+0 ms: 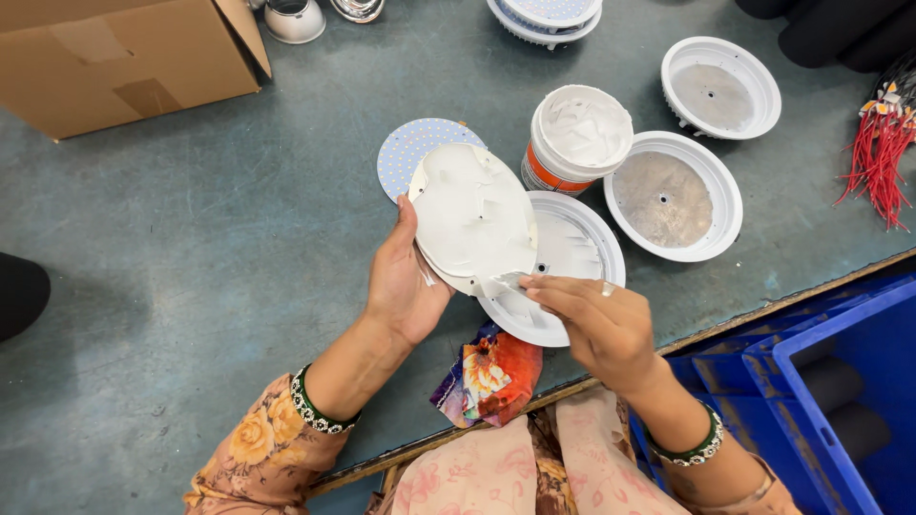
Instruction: The person scoops white paste from a container and spreads it onto circular LED light fixtures using a small spatula. The person handles multiple fixtures one at a time, applying paste to the interior surfaces and then to the flat LED boards, placing finished pieces aside.
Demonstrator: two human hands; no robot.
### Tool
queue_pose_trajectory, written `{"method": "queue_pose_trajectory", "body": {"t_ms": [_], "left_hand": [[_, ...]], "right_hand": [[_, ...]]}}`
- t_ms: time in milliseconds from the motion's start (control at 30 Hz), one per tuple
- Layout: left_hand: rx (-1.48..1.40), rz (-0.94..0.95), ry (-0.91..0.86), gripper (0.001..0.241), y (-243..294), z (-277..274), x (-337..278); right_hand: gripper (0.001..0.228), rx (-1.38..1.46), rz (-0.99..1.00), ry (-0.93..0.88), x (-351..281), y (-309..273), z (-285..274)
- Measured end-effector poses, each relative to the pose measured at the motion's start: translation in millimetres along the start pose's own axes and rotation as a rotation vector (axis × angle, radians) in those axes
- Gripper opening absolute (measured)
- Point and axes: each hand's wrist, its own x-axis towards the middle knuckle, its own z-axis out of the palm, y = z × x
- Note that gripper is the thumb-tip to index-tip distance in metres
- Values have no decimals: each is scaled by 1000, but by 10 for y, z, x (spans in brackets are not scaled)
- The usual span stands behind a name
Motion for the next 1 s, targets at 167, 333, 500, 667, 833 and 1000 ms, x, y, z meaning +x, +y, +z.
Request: {"method": "queue_pose_trajectory", "body": {"t_ms": [167, 333, 500, 667, 833, 1000], "left_hand": [[-3, 4, 13, 63, -24, -26, 4], [-17, -17, -5, 61, -60, -208, 125], [-42, -117, -1, 55, -182, -418, 412], [260, -10, -54, 49, -134, -367, 732], [1173, 302, -254, 44, -258, -55, 740], [2121, 818, -765, 47, -778, 45, 323]], "right_hand": [[26, -3, -65, -61, -33, -99, 62], [30, -45, 13, 24, -315, 113, -166], [11, 56, 531, 370, -850, 385, -452], [15, 186, 615, 602, -1325, 561, -665], [18, 244, 612, 682, -1484, 643, -759], [18, 227, 656, 697, -1543, 663, -750]]}}
